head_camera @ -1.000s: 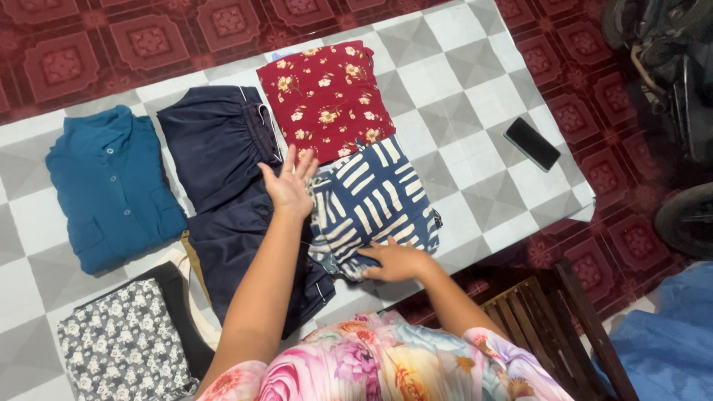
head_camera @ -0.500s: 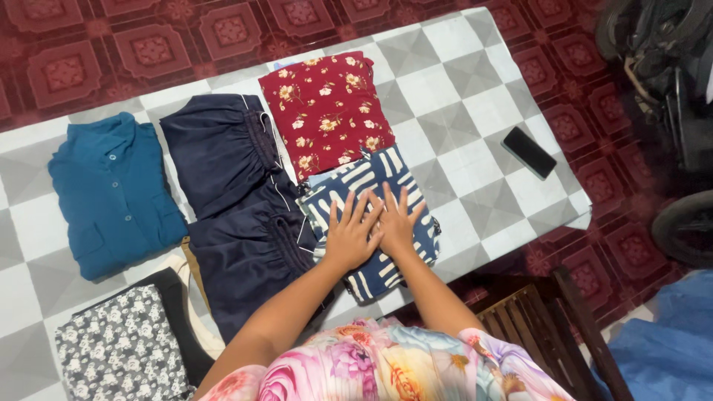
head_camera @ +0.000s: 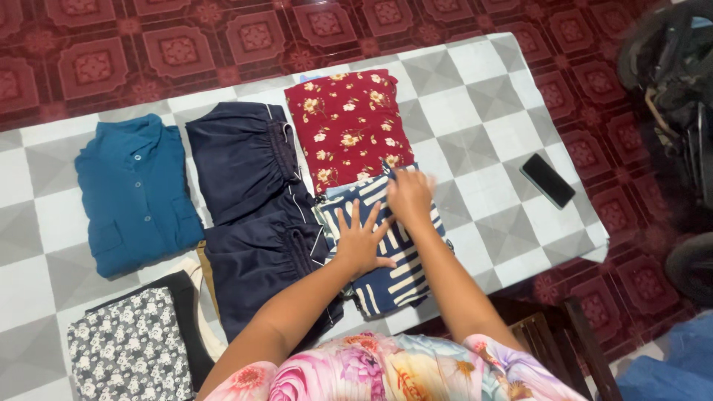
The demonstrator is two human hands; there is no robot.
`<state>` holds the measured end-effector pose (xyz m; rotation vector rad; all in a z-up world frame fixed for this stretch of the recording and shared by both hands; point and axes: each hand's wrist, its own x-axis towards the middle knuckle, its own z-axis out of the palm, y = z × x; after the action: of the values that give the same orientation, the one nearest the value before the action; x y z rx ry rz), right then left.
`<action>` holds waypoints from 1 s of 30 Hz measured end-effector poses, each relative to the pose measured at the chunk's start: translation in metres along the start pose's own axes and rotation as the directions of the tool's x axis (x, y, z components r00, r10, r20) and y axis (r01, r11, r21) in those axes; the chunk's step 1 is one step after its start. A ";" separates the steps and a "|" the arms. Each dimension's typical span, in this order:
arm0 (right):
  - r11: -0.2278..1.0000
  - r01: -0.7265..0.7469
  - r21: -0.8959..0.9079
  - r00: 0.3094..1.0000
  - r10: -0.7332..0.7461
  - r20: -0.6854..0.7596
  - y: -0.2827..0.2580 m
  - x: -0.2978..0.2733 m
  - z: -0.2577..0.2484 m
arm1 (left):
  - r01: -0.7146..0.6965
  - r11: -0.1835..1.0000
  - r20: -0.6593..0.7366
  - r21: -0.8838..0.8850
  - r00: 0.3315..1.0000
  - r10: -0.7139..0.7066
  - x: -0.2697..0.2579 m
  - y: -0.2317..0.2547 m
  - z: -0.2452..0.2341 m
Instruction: The person sorts folded items of clothing on a table, moving them into several separate stacks and rearranging the piles.
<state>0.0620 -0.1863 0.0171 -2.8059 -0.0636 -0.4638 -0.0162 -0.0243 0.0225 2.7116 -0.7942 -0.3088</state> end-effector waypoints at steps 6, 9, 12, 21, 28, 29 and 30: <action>0.875 0.468 0.120 0.803 -0.478 0.354 -0.046 0.042 0.067 | 0.034 0.997 0.278 0.069 0.959 -0.052 0.011 0.004 -0.016; 0.922 0.375 0.099 0.763 -0.367 0.531 -0.075 0.045 0.079 | -0.001 0.993 0.458 0.120 0.887 -0.055 0.015 0.001 -0.021; 0.935 0.354 -0.015 0.740 -0.270 0.616 -0.098 0.053 0.075 | 0.030 1.000 0.377 -0.008 0.926 -0.025 0.014 -0.001 -0.027; 0.918 0.387 -0.086 0.809 -0.294 0.509 -0.084 0.059 0.080 | 0.048 0.996 0.353 -0.073 0.935 -0.019 0.015 -0.007 -0.024; 0.931 0.043 0.362 0.870 -0.213 0.445 -0.018 0.084 0.170 | -0.009 0.991 0.152 -0.136 0.988 0.030 0.010 -0.011 -0.015; 0.896 0.007 0.444 0.877 -0.219 0.427 -0.011 0.088 0.175 | -0.019 0.984 0.114 -0.176 0.993 0.040 0.011 -0.013 -0.012; 0.852 -0.028 0.524 0.885 -0.223 0.410 -0.005 0.090 0.179 | -0.019 0.984 0.113 -0.177 0.993 0.040 0.010 -0.015 -0.008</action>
<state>0.2014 -0.1286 -0.1142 -2.3115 -0.3806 0.1947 0.0014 -0.0158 0.0231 2.5334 -0.7979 -0.5096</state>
